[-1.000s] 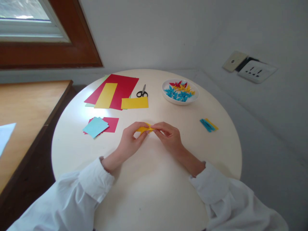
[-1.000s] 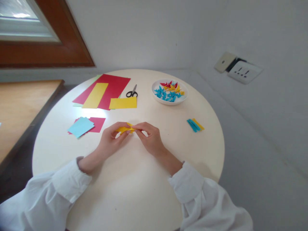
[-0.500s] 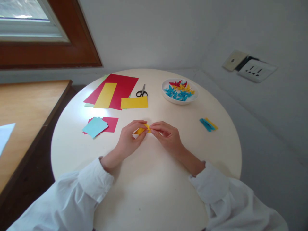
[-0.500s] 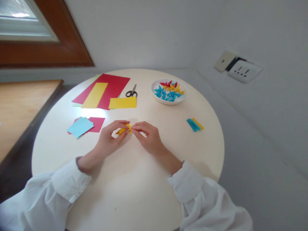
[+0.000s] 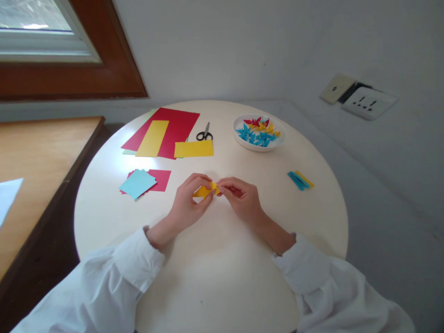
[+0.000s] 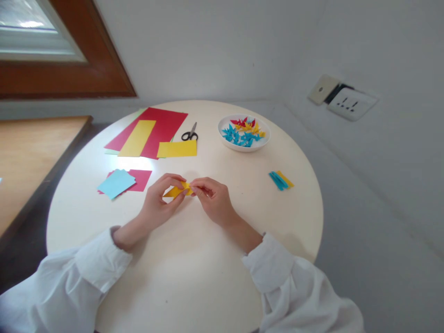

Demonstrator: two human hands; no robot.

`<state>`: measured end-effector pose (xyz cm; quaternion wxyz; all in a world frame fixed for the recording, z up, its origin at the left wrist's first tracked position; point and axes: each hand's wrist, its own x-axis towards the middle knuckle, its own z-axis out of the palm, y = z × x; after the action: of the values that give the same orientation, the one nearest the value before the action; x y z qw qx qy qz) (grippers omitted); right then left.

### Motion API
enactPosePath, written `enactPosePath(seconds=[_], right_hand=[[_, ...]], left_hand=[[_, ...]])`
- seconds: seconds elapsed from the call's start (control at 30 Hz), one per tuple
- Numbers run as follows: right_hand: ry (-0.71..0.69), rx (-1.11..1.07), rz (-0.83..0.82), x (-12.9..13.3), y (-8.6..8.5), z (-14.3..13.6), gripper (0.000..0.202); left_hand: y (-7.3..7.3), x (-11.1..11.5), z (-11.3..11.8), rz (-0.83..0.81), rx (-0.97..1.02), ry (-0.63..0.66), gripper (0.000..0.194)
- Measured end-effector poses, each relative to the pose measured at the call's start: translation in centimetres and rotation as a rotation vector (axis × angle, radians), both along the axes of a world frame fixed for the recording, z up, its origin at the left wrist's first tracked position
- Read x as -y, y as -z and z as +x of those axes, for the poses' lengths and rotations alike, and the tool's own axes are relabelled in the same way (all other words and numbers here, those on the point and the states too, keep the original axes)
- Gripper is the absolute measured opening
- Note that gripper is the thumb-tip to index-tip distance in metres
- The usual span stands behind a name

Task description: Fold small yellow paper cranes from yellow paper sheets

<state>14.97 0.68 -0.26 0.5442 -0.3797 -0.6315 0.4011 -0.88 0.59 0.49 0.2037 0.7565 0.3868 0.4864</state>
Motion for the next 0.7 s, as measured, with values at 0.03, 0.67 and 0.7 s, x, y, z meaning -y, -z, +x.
enactPosePath(seconds=[0.03, 0.67, 0.7], right_hand=[[-0.005, -0.005, -0.01, 0.0, -0.01, -0.02, 0.005], [0.055, -0.027, -0.104, -0.18, 0.1, -0.1, 0.013], [0.057, -0.022, -0.088, -0.16, 0.19, -0.12, 0.013]], left_hand=[[-0.02, 0.0, 0.0, 0.0, 0.003, 0.003, 0.01], [0.6, -0.09, 0.19, -0.248, 0.167, 0.002, 0.008], [0.61, -0.1, 0.21, -0.271, 0.177, 0.013, 0.009]])
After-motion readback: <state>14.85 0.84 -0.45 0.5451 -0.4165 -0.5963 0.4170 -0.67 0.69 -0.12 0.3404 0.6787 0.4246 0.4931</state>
